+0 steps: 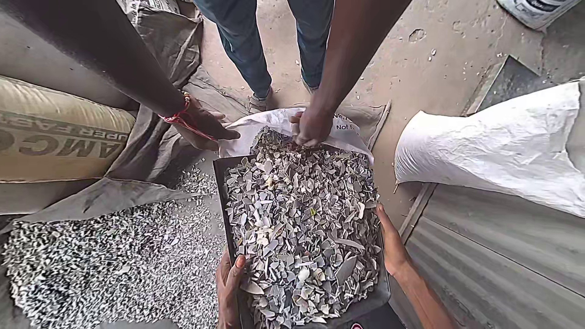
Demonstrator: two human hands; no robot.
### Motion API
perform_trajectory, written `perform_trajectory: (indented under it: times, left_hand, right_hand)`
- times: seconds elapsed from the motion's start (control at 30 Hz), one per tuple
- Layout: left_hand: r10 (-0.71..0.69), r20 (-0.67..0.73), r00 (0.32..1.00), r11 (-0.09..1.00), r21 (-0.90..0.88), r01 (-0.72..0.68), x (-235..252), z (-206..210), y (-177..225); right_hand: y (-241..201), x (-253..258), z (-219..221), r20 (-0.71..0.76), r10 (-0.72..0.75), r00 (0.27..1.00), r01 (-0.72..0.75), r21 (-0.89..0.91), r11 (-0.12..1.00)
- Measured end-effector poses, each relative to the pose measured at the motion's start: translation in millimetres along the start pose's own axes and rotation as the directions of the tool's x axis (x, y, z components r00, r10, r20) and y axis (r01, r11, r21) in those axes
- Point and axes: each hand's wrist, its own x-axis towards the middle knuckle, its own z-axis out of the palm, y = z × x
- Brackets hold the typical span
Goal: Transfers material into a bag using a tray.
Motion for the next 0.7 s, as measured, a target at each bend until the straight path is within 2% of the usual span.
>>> perform_trajectory:
  times: [0.17,0.23,0.3,0.33,0.47,0.6,0.7]
  left_hand:
    - [-0.008,0.002,1.000,1.000,0.015,0.008,-1,1,7]
    - [-0.071,0.001,0.997,0.994,0.078,0.071,-1,12,40]
    - [-0.229,-0.065,0.971,0.961,0.142,0.237,-1,33,89]
    - [-0.251,-0.080,0.965,0.950,0.169,0.261,0,35,93]
    - [-0.219,-0.010,0.976,0.948,0.235,0.215,4,32,79]
    - [-0.262,0.000,0.965,0.944,0.208,0.257,10,38,72]
    - [-0.120,0.028,0.992,0.989,0.092,0.116,13,28,36]
  right_hand:
    - [-14,5,5,0.031,-0.010,0.999,0.012,-0.056,0.998]
    - [-15,5,6,0.016,0.004,1.000,-0.003,-0.054,0.999]
    - [-15,4,7,-0.011,0.017,1.000,-0.018,-0.044,0.999]
    - [-15,3,7,-0.023,0.020,1.000,-0.021,-0.042,0.999]
    - [-9,6,4,-0.064,0.002,0.998,-0.004,-0.037,0.999]
    - [-2,16,1,-0.079,-0.009,0.997,0.005,-0.049,0.999]
    - [-4,20,-1,-0.077,0.003,0.997,-0.007,-0.048,0.999]
